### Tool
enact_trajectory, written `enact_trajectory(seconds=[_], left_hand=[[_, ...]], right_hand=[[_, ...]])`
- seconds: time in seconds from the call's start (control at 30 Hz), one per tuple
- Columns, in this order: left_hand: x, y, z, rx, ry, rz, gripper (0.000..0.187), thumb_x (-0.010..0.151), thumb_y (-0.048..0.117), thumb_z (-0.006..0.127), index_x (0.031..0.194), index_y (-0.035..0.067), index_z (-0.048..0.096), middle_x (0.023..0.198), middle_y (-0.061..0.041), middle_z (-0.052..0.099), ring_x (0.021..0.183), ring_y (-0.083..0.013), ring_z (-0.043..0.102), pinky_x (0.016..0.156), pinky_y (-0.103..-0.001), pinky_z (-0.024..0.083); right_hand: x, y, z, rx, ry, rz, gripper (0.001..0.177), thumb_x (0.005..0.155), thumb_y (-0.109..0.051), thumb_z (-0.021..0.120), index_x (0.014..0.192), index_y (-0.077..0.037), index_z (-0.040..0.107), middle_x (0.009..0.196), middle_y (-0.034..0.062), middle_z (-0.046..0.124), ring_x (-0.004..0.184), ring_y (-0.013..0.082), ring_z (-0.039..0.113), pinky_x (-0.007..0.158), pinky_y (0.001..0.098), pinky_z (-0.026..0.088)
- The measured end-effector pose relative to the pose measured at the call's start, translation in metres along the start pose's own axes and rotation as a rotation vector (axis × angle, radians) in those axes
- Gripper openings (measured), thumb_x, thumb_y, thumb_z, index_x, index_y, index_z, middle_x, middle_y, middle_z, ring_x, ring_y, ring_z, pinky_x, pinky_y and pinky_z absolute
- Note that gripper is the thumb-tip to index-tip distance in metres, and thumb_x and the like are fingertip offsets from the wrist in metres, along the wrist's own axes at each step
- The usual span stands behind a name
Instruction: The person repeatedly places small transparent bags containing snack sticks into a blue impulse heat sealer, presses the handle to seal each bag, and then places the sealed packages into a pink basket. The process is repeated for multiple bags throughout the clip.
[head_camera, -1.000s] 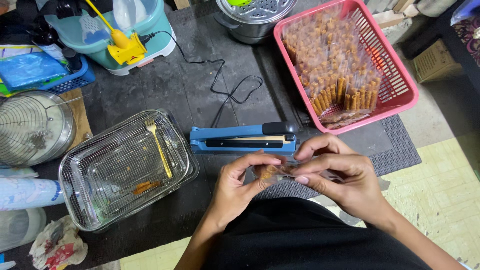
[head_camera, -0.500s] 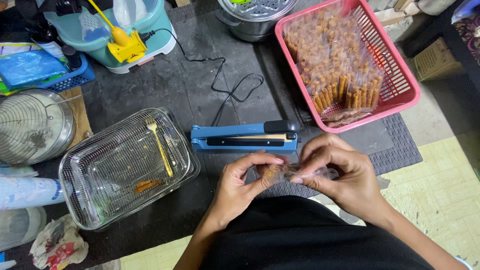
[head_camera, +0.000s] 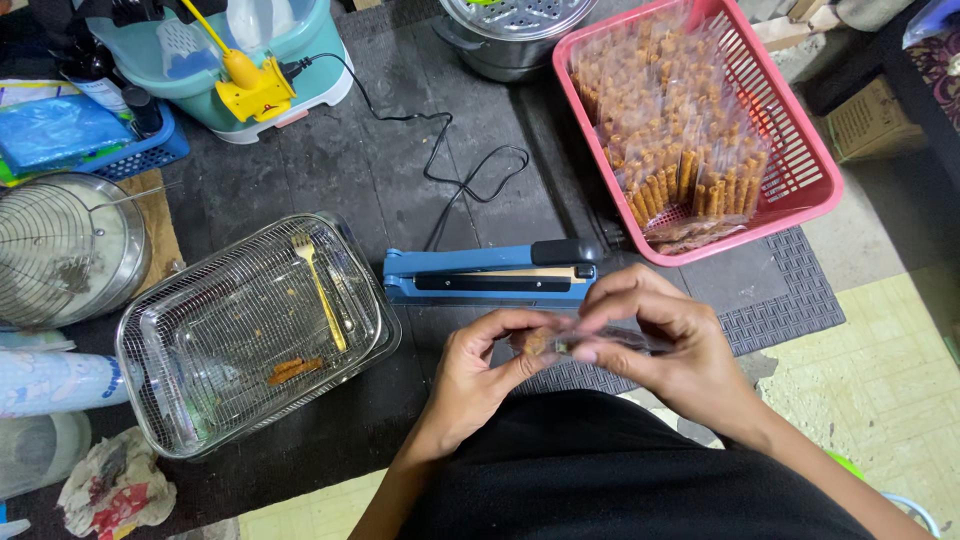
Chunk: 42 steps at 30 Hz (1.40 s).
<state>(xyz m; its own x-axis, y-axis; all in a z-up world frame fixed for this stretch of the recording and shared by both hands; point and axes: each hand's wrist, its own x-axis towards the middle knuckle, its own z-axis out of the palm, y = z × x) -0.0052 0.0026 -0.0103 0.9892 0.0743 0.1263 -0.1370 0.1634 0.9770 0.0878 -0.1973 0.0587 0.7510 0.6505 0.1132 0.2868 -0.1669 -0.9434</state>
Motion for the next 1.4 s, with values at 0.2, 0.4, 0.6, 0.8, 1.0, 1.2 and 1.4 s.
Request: enact_trajectory(seconds=[0.2,0.4,0.6,0.8,1.0,1.2,1.4], left_hand=[[-0.002,0.006,-0.001,0.035,0.018,-0.08,0.043,0.09,0.012,0.075,0.131,0.007,0.062,0.114,-0.005,0.071,0.105,-0.0133,0.068,0.096,-0.029,0.055],[-0.002,0.002,0.003,-0.083,0.131,-0.022,0.03,0.097,0.011,0.071,0.125,0.001,0.066,0.116,-0.01,0.074,0.106,-0.0151,0.071,0.095,-0.029,0.06],[-0.003,-0.003,0.004,-0.044,0.151,0.016,0.024,0.099,0.005,0.07,0.122,-0.001,0.068,0.114,-0.013,0.074,0.101,-0.0156,0.071,0.093,-0.03,0.06],[-0.005,-0.025,0.001,-0.229,0.162,-0.058,0.016,0.104,0.008,0.064,0.116,-0.002,0.067,0.109,-0.013,0.074,0.098,-0.0163,0.071,0.087,-0.031,0.06],[-0.006,-0.065,-0.018,-0.243,0.212,-0.168,0.019,0.106,0.02,0.059,0.105,0.002,0.062,0.115,-0.013,0.077,0.108,-0.0209,0.073,0.098,-0.035,0.058],[-0.011,-0.1,-0.025,-0.365,0.313,-0.525,0.041,0.1,0.038,0.048,0.126,0.013,0.068,0.113,-0.005,0.071,0.091,-0.0157,0.069,0.084,-0.033,0.059],[-0.021,-0.166,-0.026,-0.237,0.198,-0.408,0.03,0.101,0.021,0.067,0.124,0.002,0.068,0.109,-0.006,0.071,0.095,-0.0118,0.067,0.084,-0.029,0.056]], right_hand=[[0.005,0.02,0.01,0.109,0.086,0.181,0.01,0.084,-0.009,0.079,0.09,-0.001,0.081,0.089,0.0049,0.071,0.077,0.0123,0.07,0.066,0.0261,0.06],[0.008,0.027,0.016,0.164,0.075,0.207,0.012,0.086,-0.009,0.076,0.092,0.001,0.08,0.089,0.0062,0.071,0.074,0.0129,0.072,0.063,0.027,0.062],[0.012,0.028,0.016,0.139,0.049,0.172,0.012,0.088,-0.009,0.074,0.094,0.001,0.079,0.089,0.0061,0.071,0.075,0.0136,0.074,0.063,0.0275,0.064],[0.013,0.044,0.019,0.175,0.011,0.277,0.018,0.09,-0.014,0.07,0.098,-0.001,0.08,0.089,0.0044,0.071,0.073,0.0134,0.072,0.06,0.0284,0.062],[0.009,0.103,0.026,0.04,0.084,0.338,0.018,0.09,-0.019,0.075,0.097,-0.002,0.079,0.087,0.0028,0.076,0.08,0.0091,0.067,0.074,0.0262,0.056],[0.014,0.162,0.033,0.176,0.166,0.492,0.022,0.09,-0.021,0.076,0.099,-0.001,0.08,0.079,0.0036,0.074,0.072,0.0109,0.062,0.068,0.0264,0.053],[0.025,0.192,0.037,0.205,0.141,0.526,0.021,0.089,-0.019,0.077,0.098,0.0,0.079,0.082,0.0037,0.075,0.071,0.0097,0.064,0.067,0.0262,0.053]])
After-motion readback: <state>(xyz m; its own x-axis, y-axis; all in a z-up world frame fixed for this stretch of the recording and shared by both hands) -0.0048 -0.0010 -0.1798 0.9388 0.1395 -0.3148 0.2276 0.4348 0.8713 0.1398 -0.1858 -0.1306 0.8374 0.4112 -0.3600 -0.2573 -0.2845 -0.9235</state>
